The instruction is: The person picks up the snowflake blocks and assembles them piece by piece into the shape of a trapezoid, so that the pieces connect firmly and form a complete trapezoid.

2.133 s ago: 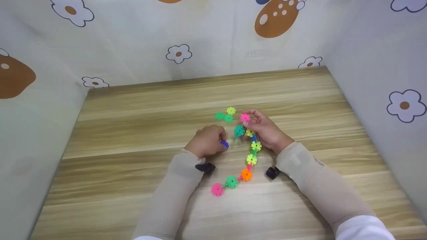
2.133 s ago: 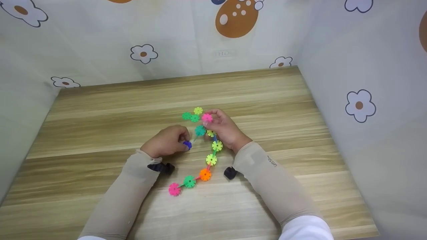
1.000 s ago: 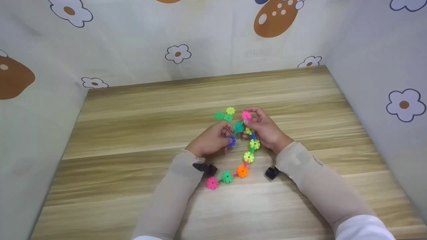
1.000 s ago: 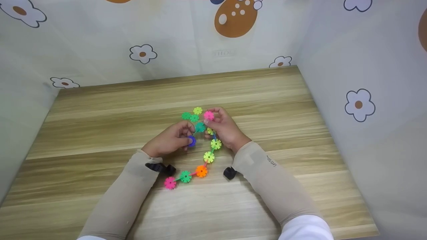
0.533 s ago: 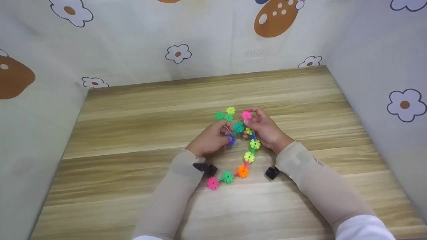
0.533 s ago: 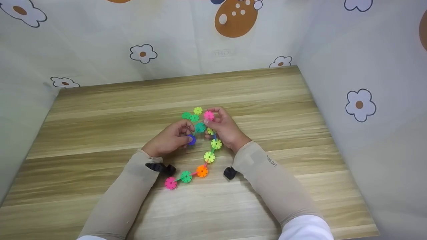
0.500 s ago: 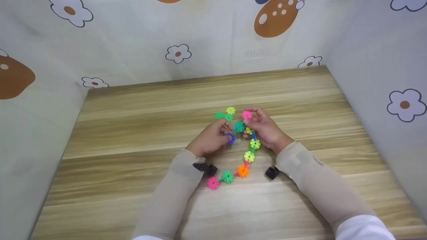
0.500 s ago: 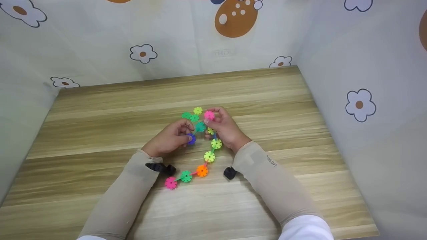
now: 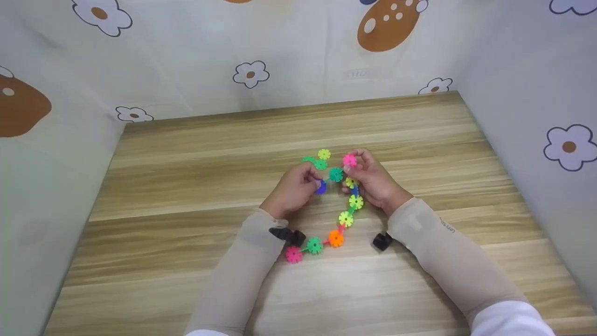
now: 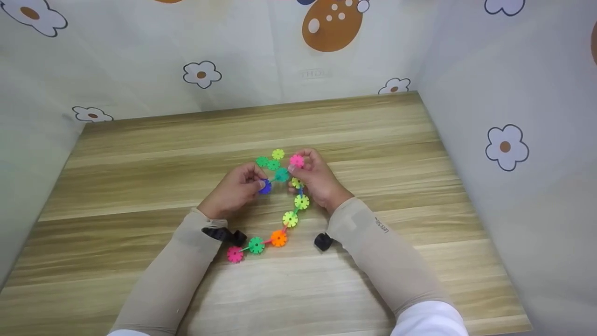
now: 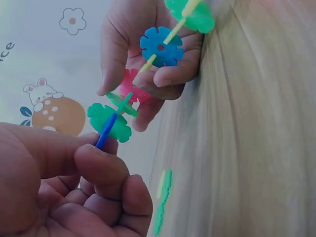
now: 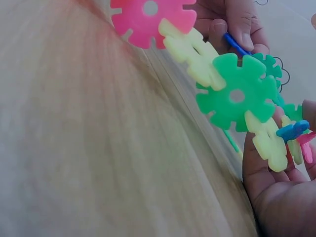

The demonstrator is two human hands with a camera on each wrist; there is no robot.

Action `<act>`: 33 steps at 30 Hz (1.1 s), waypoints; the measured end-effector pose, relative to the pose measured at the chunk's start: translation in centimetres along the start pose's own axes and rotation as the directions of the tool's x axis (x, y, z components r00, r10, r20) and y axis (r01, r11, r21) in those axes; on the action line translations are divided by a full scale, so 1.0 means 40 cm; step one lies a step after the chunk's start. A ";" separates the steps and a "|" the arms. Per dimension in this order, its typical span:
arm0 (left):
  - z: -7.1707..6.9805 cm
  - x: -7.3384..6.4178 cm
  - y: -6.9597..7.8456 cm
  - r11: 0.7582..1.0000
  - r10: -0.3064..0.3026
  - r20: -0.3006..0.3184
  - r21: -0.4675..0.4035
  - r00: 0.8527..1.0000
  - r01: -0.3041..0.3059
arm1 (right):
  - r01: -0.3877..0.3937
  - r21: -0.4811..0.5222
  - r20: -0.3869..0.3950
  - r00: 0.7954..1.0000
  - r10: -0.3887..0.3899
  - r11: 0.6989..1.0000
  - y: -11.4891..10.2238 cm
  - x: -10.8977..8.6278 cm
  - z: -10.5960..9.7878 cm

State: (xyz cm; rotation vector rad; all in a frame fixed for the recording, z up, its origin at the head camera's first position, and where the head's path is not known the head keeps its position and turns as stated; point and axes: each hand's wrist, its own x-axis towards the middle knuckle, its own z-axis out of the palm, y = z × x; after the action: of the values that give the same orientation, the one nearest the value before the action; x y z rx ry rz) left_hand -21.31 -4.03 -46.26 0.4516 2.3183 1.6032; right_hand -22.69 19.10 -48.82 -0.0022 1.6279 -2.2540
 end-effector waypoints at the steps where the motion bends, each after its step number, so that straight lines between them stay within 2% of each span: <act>1: 0.001 -0.001 0.003 1.000 -0.002 -0.004 0.001 1.000 0.002 | -0.003 0.001 -0.001 1.000 0.003 1.000 0.000 0.000 0.000; 6: 0.009 -0.003 0.012 0.999 -0.031 -0.021 0.028 0.999 0.032 | -0.009 0.005 0.006 1.000 0.009 1.000 -0.002 0.000 -0.002; 11: 0.017 0.000 0.004 0.997 -0.068 -0.024 0.042 0.997 0.069 | 0.004 0.012 0.016 1.000 -0.004 1.000 -0.002 0.002 -0.008; 17: 0.020 0.000 0.000 0.998 -0.068 -0.019 -0.014 0.998 0.068 | 0.005 0.004 0.022 1.000 -0.005 1.000 -0.004 0.002 -0.010; 23: 0.027 -0.006 0.025 0.994 -0.081 0.008 -0.068 0.997 0.082 | 0.002 0.006 0.016 1.000 -0.002 1.000 -0.006 0.001 -0.010; 30: 0.032 -0.009 0.038 0.995 -0.098 -0.024 -0.006 0.995 0.098 | 0.032 0.051 -0.009 0.999 -0.032 0.998 -0.005 -0.004 -0.003; 33: 0.034 -0.007 0.038 0.995 -0.101 -0.018 0.006 0.995 0.101 | 0.038 0.051 -0.003 0.999 -0.038 0.998 -0.005 -0.007 -0.001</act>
State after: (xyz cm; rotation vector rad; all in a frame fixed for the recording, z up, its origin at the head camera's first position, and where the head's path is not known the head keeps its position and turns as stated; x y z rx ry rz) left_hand -20.36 -2.50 -45.28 0.3171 2.3213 1.5581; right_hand -22.50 19.29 -48.60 -0.0182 1.5841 -2.3243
